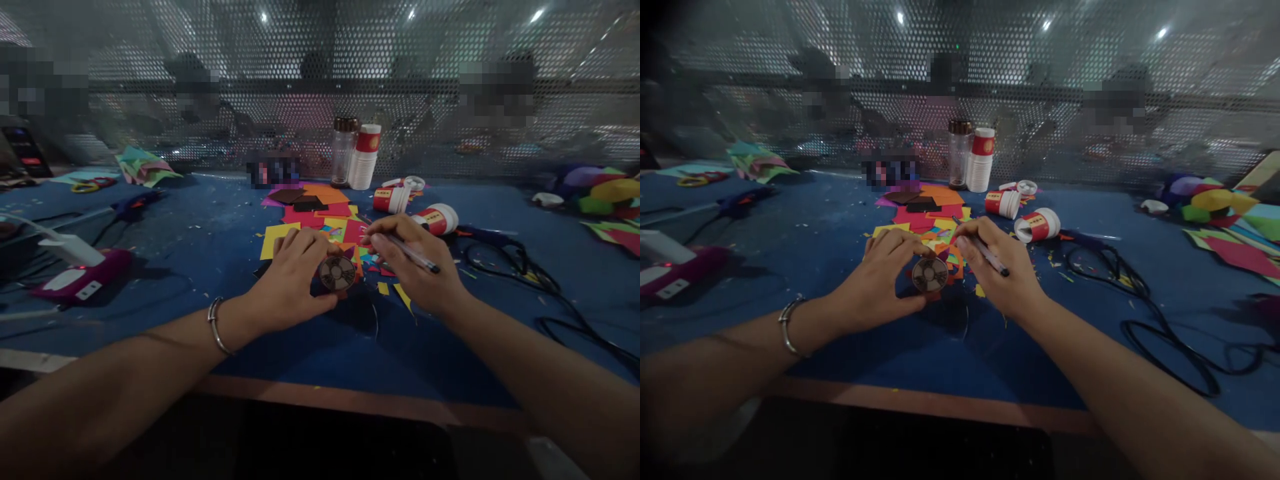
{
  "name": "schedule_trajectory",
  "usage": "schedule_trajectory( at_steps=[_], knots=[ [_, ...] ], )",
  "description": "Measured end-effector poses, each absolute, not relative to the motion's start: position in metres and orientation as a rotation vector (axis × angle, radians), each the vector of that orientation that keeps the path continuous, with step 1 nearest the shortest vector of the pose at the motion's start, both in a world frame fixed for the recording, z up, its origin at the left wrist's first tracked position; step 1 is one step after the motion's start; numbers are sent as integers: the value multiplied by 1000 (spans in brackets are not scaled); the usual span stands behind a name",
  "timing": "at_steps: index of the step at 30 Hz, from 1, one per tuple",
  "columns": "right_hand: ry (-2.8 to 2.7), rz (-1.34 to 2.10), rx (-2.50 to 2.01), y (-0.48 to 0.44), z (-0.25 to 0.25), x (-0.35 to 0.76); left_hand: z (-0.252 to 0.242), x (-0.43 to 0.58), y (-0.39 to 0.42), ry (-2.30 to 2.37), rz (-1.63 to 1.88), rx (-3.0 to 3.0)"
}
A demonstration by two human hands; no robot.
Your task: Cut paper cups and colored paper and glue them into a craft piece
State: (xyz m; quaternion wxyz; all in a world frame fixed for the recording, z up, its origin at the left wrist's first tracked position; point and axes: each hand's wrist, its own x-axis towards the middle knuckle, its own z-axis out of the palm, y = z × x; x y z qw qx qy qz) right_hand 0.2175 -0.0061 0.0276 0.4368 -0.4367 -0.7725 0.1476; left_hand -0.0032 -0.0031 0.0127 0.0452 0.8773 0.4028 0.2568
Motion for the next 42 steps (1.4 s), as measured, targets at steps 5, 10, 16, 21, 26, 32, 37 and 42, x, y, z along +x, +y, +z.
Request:
schedule_trajectory(
  at_steps=[5, 10, 16, 21, 26, 32, 37, 42],
  knots=[
    [-1938, 364, -1124, -2, 26, 219, 15, -1, 6, 1257, 823, 2744],
    [-1890, 525, -1107, 6, 20, 222, 19, 6, 17, 1095, 896, 2846],
    [-1717, 733, -1100, 15, 20, 225, 26, 16, 30, 983, 918, 2917],
    [-1559, 839, -1102, 20, 18, 230, 26, 22, 41, 899, 1012, 2652],
    [-1501, 812, -1129, 20, 18, 232, 13, 20, 48, 921, 963, 1782],
    [-1517, 822, -1125, 19, 16, 228, 8, 20, 46, 805, 851, 1300],
    [-1517, 827, -1164, 19, 15, 228, 12, 24, 44, 805, 788, 1273],
    [-1539, 793, -1193, 20, 14, 229, 8, 26, 49, 828, 820, 1262]
  ],
)
